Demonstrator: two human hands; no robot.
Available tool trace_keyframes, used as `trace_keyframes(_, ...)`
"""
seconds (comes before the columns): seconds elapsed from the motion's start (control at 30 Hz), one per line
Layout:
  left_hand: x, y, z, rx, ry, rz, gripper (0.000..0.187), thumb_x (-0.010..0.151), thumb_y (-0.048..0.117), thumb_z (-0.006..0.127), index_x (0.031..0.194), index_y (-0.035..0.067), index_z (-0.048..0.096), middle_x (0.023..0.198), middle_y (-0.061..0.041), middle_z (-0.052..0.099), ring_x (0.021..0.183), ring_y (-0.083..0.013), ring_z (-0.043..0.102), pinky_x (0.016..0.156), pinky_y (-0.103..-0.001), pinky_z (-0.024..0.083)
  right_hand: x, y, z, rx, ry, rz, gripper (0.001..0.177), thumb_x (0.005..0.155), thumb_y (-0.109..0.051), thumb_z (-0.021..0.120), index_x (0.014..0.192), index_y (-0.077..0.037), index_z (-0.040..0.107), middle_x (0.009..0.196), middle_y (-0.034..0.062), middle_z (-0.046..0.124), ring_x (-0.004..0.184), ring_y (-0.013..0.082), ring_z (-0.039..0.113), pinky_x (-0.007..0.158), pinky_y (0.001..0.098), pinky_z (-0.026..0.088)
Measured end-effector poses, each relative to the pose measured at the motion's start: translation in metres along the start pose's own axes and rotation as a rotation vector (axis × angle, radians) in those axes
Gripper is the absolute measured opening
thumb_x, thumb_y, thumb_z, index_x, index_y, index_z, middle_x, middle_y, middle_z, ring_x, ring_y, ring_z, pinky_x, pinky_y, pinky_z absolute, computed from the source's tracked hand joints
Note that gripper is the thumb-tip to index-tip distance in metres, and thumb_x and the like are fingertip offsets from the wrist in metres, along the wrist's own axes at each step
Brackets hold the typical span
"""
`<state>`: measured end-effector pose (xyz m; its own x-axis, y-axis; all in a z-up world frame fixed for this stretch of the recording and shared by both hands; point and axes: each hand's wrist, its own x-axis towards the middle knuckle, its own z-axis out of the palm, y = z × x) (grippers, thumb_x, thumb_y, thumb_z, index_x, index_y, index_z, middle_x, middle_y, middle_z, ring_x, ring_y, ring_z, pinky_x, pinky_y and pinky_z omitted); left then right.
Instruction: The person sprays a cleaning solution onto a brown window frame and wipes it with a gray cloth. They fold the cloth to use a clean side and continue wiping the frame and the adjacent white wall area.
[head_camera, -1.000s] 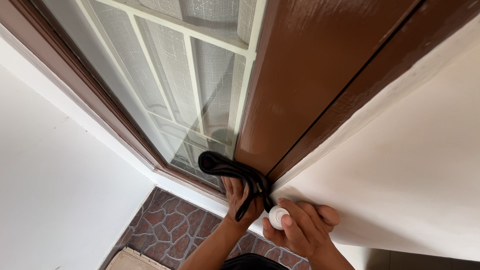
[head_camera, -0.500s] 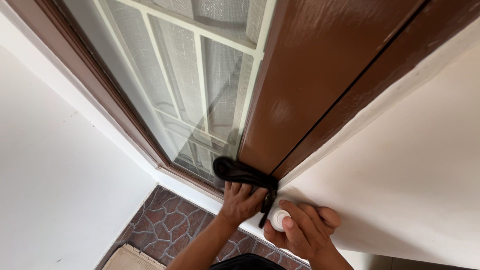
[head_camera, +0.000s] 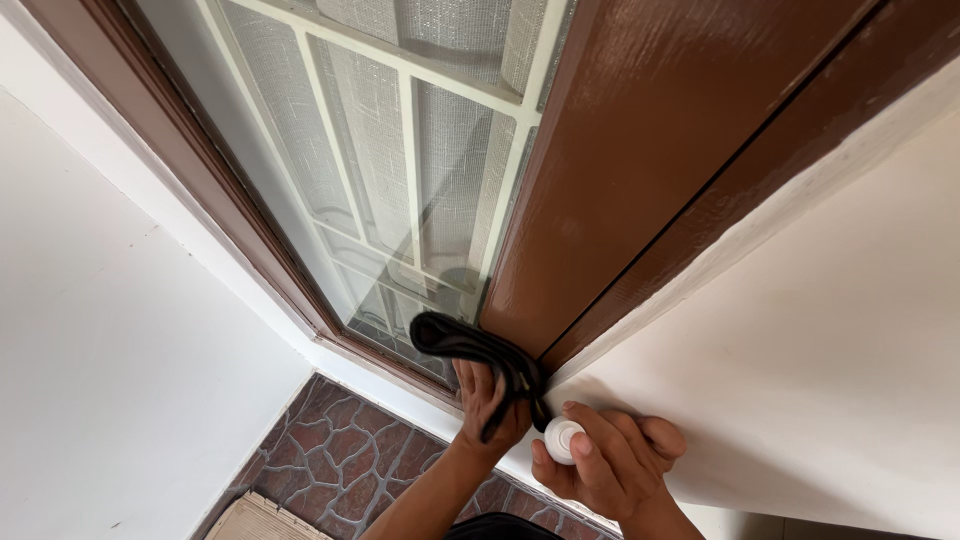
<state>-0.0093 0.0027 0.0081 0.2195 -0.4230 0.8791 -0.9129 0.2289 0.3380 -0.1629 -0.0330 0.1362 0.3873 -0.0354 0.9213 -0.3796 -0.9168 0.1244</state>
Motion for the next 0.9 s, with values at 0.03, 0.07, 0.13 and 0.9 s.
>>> trace_keyframes(0.03, -0.002, -0.003, -0.001, -0.015, -0.017, 0.023, 0.044, 0.092, 0.014, 0.064, 0.132, -0.001, 0.052, 0.140, -0.036, 0.041, 0.132, -0.0582, 0.039, 0.110, -0.075, 0.027, 0.000, 0.000, 0.000, 0.001, 0.007, -0.004, 0.069, 0.101, -0.039, 0.063, 0.157, -0.011, 0.032, 0.087, 0.0005, 0.072, 0.060, 0.0091, 0.057, 0.080, 0.0333, 0.028)
trace_keyframes(0.07, 0.000, -0.008, -0.004, -0.030, -0.035, 0.047, 0.041, 0.093, 0.015, 0.065, 0.130, 0.002, 0.053, 0.138, -0.033, 0.044, 0.131, -0.0546, 0.041, 0.110, -0.074, 0.028, 0.001, 0.001, 0.002, 0.003, 0.015, -0.008, 0.069, 0.102, -0.039, 0.063, 0.156, -0.011, 0.033, 0.087, 0.0007, 0.072, 0.060, 0.0093, 0.057, 0.080, 0.0334, 0.028)
trace_keyframes(0.13, 0.006, -0.006, -0.011, -0.006, -0.066, 0.085, 0.036, 0.096, 0.017, 0.066, 0.128, 0.007, 0.054, 0.136, -0.028, 0.047, 0.130, -0.0497, 0.044, 0.112, -0.072, 0.031, -0.001, -0.002, 0.001, 0.006, 0.012, -0.006, 0.068, 0.101, -0.039, 0.063, 0.155, -0.011, 0.034, 0.087, 0.0012, 0.072, 0.060, 0.0101, 0.057, 0.080, 0.0335, 0.028)
trace_keyframes(0.9, -0.008, -0.026, -0.025, 0.146, -0.223, 0.165, 0.016, 0.090, 0.019, 0.070, 0.106, 0.022, 0.069, 0.120, -0.012, 0.055, 0.116, -0.0346, 0.051, 0.099, -0.054, 0.044, 0.004, -0.009, 0.002, -0.031, -0.009, 0.003, 0.061, 0.097, -0.038, 0.066, 0.144, -0.009, 0.040, 0.089, 0.0041, 0.074, 0.060, 0.0129, 0.060, 0.082, 0.0348, 0.028)
